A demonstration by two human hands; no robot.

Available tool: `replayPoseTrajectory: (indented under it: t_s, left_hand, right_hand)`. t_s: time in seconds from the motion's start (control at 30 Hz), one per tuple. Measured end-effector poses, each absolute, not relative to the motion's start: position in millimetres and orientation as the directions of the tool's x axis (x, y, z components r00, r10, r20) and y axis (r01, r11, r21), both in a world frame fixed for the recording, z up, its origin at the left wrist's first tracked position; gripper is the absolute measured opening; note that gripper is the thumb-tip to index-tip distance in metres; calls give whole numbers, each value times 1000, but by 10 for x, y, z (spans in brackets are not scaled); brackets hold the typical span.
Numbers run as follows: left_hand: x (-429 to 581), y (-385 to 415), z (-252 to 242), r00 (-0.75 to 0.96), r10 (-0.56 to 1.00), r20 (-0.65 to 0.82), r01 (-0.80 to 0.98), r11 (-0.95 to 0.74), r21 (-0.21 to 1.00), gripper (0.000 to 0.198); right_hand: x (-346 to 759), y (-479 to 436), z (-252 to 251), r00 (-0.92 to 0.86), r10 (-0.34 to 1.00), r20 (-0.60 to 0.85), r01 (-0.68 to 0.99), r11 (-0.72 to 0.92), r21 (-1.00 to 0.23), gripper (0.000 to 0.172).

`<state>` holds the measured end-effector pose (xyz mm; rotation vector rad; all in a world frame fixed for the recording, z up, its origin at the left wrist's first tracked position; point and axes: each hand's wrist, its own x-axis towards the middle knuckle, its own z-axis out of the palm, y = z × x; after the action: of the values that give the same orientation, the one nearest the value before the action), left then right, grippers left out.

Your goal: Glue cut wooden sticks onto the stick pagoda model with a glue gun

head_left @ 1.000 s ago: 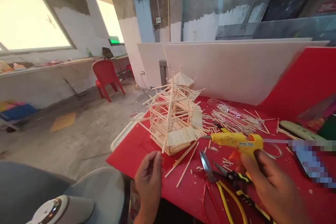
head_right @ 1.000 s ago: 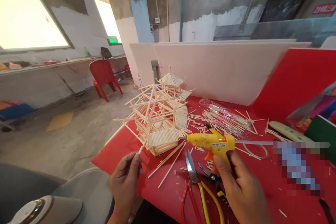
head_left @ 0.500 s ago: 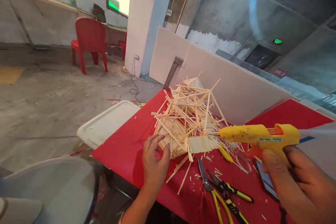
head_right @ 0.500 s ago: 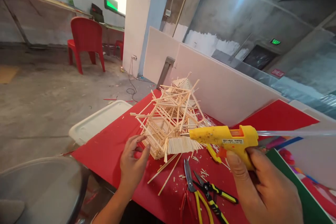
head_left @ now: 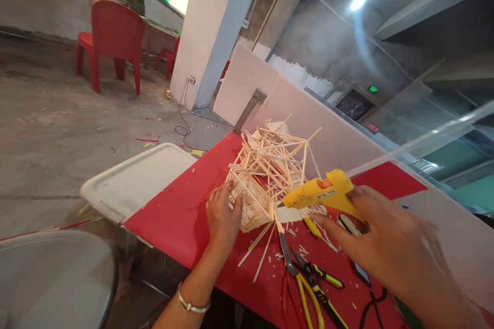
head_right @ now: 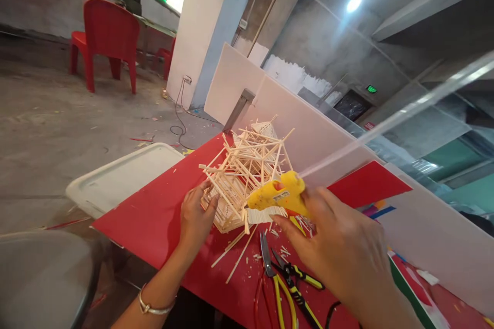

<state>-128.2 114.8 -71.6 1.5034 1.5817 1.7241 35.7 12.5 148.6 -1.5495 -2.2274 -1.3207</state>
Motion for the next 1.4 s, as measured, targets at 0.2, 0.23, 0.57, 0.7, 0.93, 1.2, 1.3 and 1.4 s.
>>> replayPoseTrajectory:
  t_s: [0.2, 0.23, 0.57, 0.7, 0.93, 1.2, 1.3, 1.4]
  left_hand:
    - [-1259, 1280, -726, -397, 755, 521, 392, -374, 841, 23]
    - [-1253, 1284, -738, -399, 747, 532, 392, -386, 835, 25]
    - [-1247, 1252, -781, -405, 699, 589, 408, -438, 801, 30]
    - [-1248, 1247, -782, -413, 696, 587, 408, -435, 803, 29]
    - [-1254, 1237, -773, -417, 697, 584, 417, -425, 804, 27]
    - [-1265, 1217, -756, -408, 709, 575, 406, -423, 810, 27]
    - [-1269, 1216, -753, -409, 710, 573, 405, -421, 811, 27]
    - [-1271, 1217, -754, -412, 714, 566, 403, -415, 816, 27]
  right_hand:
    - [116, 279, 1627, -620, 698, 357, 638, 184, 748, 27]
    - [82, 304, 1638, -624, 710, 325, 618, 194, 762, 27]
    - [-126, 410, 1755, -578, 799, 166, 522, 206, 828, 17]
    - [-140, 444, 1730, -582, 799, 150, 513, 218, 830, 13]
    - [-179, 513, 1694, -602, 790, 116, 496, 257, 829, 13]
    - [-178, 496, 1694, -638, 759, 129, 496, 277, 823, 7]
    - [-190, 503, 1683, -650, 749, 128, 493, 287, 821, 8]
    - [-210, 509, 1683, -653, 747, 124, 495, 297, 817, 10]
